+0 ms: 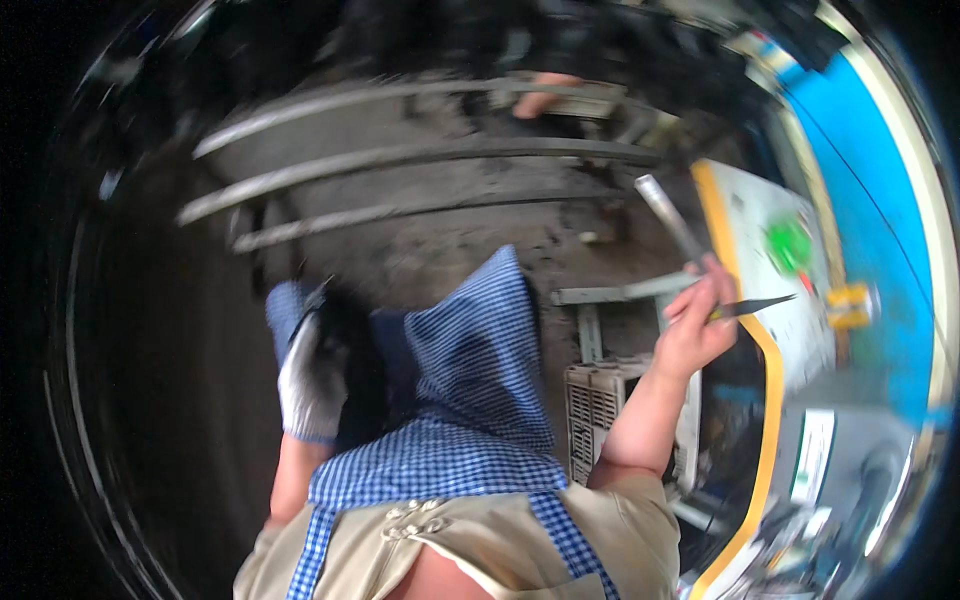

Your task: The person picks black shoes from a metal rack and uses a small knife to trim excess material from the soles and edges. They handle the shoes one at a time, scraping the surfaces and then returning them to the rack.

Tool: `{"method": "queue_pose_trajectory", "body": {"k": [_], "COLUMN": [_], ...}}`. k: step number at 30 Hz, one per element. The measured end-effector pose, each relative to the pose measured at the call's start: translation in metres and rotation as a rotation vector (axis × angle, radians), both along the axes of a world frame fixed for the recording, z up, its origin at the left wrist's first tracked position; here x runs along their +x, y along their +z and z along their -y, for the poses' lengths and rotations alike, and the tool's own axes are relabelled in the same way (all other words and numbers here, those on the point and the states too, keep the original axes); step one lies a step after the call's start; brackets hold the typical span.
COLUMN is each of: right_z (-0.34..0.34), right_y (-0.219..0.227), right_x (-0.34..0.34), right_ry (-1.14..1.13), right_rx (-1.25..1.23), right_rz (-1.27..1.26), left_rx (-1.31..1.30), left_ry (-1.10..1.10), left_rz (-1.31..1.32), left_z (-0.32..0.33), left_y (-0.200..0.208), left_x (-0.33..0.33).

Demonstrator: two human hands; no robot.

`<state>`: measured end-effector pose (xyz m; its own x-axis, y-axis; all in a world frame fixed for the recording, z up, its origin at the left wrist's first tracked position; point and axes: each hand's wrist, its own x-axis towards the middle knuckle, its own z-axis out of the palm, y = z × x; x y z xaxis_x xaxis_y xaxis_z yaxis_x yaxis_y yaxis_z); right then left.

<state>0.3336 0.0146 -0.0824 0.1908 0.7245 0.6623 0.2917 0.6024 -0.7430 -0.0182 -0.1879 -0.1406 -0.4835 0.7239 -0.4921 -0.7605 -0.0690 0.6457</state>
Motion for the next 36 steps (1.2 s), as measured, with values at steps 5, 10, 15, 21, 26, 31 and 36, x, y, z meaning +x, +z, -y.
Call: {"method": "queue_pose_trajectory", "body": {"k": [5, 10, 15, 21, 26, 31, 36], "right_z": [-0.028, -0.068, -0.094, -0.037, 0.058, 0.094, 0.1], "right_y": [0.08, 0.072, 0.055, 0.007, -0.037, -0.041, -0.048], "right_x": [0.11, 0.184, 0.199, 0.051, -0.116, -0.18, -0.199], "right_ry": [-0.706, -0.752, -0.758, -0.029, 0.644, 0.888, 0.705], "right_rx": [0.228, 0.084, -0.009, -0.127, -0.291, -0.102, 0.057], "right_rz": [-0.092, 0.066, 0.163, -0.019, 0.613, 0.811, 0.965], "left_rx": [0.019, 0.066, 0.07, 0.058, 0.125, -0.004, -0.124], "left_ry": [-0.025, -0.056, -0.083, -0.055, 0.037, 0.1, 0.117], "left_rz": [-0.046, -0.055, -0.054, -0.056, -0.049, -0.096, -0.034], "left_z": [0.002, -0.014, -0.008, -0.002, 0.007, 0.018, 0.018], "left_y": [-0.023, -0.015, -0.013, -0.01, -0.005, -0.009, 0.0], "left_x": [-0.01, -0.004, -0.001, -0.002, 0.006, 0.01, 0.009]}}
